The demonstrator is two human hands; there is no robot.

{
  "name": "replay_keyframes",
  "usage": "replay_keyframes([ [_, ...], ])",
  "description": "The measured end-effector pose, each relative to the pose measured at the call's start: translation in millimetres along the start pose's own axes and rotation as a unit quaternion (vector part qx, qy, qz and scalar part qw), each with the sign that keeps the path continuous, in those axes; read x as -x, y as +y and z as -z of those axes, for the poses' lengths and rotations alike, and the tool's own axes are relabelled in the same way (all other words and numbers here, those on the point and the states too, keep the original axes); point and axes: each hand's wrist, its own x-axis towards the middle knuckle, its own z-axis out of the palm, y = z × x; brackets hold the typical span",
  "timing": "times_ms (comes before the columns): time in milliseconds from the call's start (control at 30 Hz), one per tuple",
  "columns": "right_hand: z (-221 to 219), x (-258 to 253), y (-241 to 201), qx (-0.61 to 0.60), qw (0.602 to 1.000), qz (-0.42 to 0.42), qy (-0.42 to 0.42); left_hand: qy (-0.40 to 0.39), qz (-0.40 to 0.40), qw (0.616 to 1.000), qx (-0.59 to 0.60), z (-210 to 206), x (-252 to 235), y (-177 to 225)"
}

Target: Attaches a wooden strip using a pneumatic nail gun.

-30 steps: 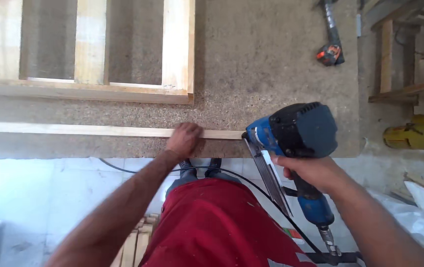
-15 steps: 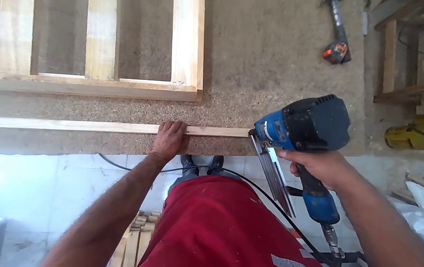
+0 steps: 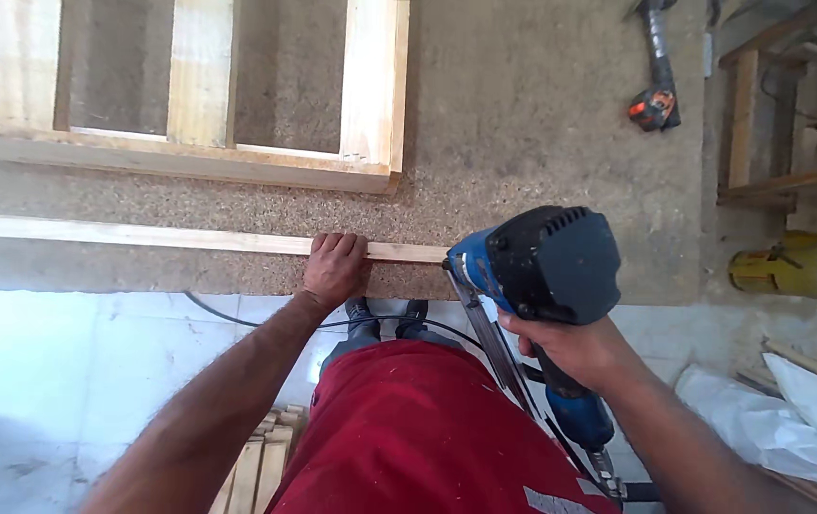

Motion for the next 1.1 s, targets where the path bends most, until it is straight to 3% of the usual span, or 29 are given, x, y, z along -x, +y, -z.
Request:
replay_keyframes([
  [167, -18, -5, -13, 0.023, 1.000, -0.006, -0.005, 0.025, -0.004, 1.000, -0.002, -4, 2, -2],
  [500, -21, -10, -20, 0.083, 0.996, 0.017, -0.002, 0.002, 0.014, 0.998, 0.066, -1, 1, -8],
  [567, -25, -9, -26, 0.082, 0.996, 0.023, -0.008, -0.033, 0.013, 0.996, 0.085, 5, -1, -10],
  [667, -43, 1, -43, 0.058, 0.998, 0.022, -0.018, -0.115, -0.016, 0.988, 0.100, 33, 6, -42],
  [800, -95, 8, -69, -0.031, 0.999, 0.033, -0.012, -0.164, 0.022, 0.985, 0.050, 71, 36, -153],
  [900, -138, 4, -95, -0.069, 0.997, 0.017, -0.008, -0.161, 0.020, 0.985, 0.052, 80, 59, -209],
  [1100, -189, -2, -120, -0.046, 0.999, -0.016, -0.006, -0.157, 0.055, 0.981, 0.103, 76, 63, -215],
])
